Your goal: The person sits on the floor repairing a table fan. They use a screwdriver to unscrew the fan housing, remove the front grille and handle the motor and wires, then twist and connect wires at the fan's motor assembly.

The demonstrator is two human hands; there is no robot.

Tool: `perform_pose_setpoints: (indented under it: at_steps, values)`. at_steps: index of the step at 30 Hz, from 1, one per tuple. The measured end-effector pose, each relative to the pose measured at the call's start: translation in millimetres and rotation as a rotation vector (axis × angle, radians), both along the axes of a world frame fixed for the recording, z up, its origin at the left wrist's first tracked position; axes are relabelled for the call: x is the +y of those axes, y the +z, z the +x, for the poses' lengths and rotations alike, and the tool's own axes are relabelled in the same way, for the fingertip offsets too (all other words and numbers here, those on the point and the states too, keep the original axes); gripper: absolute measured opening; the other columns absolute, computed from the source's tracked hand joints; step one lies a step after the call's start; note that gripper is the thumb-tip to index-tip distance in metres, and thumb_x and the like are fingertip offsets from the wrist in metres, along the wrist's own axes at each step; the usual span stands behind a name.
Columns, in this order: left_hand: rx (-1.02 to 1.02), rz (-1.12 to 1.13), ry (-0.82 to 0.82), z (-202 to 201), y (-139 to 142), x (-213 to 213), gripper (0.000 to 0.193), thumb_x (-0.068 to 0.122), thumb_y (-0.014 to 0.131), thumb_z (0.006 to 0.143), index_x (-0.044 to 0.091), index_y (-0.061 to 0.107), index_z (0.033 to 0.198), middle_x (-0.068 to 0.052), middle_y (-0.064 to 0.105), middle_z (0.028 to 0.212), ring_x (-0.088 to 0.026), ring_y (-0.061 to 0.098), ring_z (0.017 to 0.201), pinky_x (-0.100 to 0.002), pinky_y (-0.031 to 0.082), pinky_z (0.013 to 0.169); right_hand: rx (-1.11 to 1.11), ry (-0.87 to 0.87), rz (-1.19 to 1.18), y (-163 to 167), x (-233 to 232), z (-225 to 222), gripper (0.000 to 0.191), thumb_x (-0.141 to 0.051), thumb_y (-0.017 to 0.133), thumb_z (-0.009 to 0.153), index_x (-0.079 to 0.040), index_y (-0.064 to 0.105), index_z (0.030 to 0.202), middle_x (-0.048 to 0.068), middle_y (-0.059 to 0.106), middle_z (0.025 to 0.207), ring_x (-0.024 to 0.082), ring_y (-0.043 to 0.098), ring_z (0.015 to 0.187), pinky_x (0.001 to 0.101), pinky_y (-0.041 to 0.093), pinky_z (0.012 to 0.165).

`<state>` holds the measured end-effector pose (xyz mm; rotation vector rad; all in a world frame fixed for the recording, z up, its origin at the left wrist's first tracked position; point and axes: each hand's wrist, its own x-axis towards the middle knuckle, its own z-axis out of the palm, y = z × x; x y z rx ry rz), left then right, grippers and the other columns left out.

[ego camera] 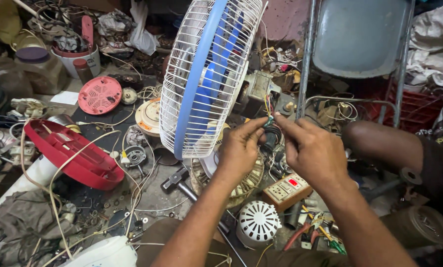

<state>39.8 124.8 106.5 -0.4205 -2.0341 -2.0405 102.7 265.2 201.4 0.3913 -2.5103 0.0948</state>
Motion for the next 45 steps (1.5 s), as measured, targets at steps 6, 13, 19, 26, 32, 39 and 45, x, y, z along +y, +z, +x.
perform_pose_setpoints:
  at_steps: [6, 13, 19, 26, 32, 39, 45]
  values:
    - [0.048, 0.102, -0.035, -2, -6, 5, 0.032, 0.007, 0.062, 0.1, 0.019, 0.072, 0.127, 0.0, 0.076, 0.085, -0.007, 0.07, 0.079, -0.024, 0.057, 0.071, -0.006, 0.094, -0.232, -2, -3, -6, 0.043, -0.006, 0.069, 0.089, -0.02, 0.073, 0.13, 0.011, 0.073, 0.091, 0.029, 0.071, 0.073, 0.0398, 0.056, 0.067]
    - [0.094, 0.037, -0.047, -2, 9, -7, 0.028, 0.011, 0.06, 0.101, 0.014, 0.071, 0.126, -0.003, 0.075, 0.085, -0.01, 0.07, 0.079, -0.026, 0.056, 0.07, 0.063, 0.232, -0.354, -7, -10, -15, 0.035, -0.004, 0.065, 0.091, -0.01, 0.071, 0.125, 0.018, 0.074, 0.11, 0.032, 0.075, 0.09, 0.0391, 0.059, 0.077]
    - [0.129, -0.196, 0.043, 5, 30, -10, 0.026, 0.024, 0.07, 0.096, 0.009, 0.068, 0.117, -0.013, 0.075, 0.088, -0.027, 0.074, 0.079, -0.038, 0.056, 0.068, 0.008, 0.027, -0.293, -11, -17, -9, 0.022, -0.012, 0.066, 0.092, -0.01, 0.071, 0.114, 0.016, 0.074, 0.098, 0.036, 0.071, 0.084, 0.0463, 0.056, 0.073]
    - [0.4, -0.068, 0.379, 21, 24, 22, 0.017, 0.018, 0.061, 0.099, 0.011, 0.072, 0.11, -0.017, 0.074, 0.092, -0.036, 0.074, 0.084, -0.045, 0.056, 0.071, 0.264, -0.177, -0.242, -15, -36, -24, 0.021, -0.013, 0.072, 0.088, -0.018, 0.074, 0.108, 0.009, 0.075, 0.094, 0.036, 0.07, 0.081, 0.0481, 0.054, 0.067]
    - [0.229, -0.081, 0.403, 14, 20, 28, 0.017, 0.02, 0.06, 0.103, 0.009, 0.072, 0.105, -0.017, 0.072, 0.084, -0.04, 0.07, 0.078, -0.049, 0.052, 0.067, 0.254, -0.124, -0.276, -13, -24, -34, 0.016, -0.018, 0.074, 0.094, -0.015, 0.075, 0.11, 0.011, 0.075, 0.096, 0.036, 0.071, 0.081, 0.047, 0.055, 0.068]
    - [0.146, 0.009, 0.323, 5, 30, 4, 0.02, 0.027, 0.076, 0.086, 0.009, 0.078, 0.095, -0.012, 0.077, 0.084, -0.029, 0.075, 0.076, -0.038, 0.056, 0.07, -0.382, 0.205, -1.165, -31, -1, -35, 0.025, -0.019, 0.081, 0.089, -0.003, 0.076, 0.108, -0.003, 0.07, 0.083, 0.004, 0.054, 0.065, 0.0229, 0.04, 0.054]
    - [0.071, 0.011, 0.275, -3, 19, 10, 0.023, 0.026, 0.071, 0.092, 0.004, 0.075, 0.097, -0.015, 0.077, 0.09, -0.027, 0.075, 0.081, -0.037, 0.056, 0.074, -0.448, 0.187, -1.379, -53, -2, -43, 0.017, -0.013, 0.078, 0.089, -0.002, 0.074, 0.101, -0.003, 0.06, 0.067, 0.005, 0.044, 0.049, 0.0228, 0.031, 0.043]
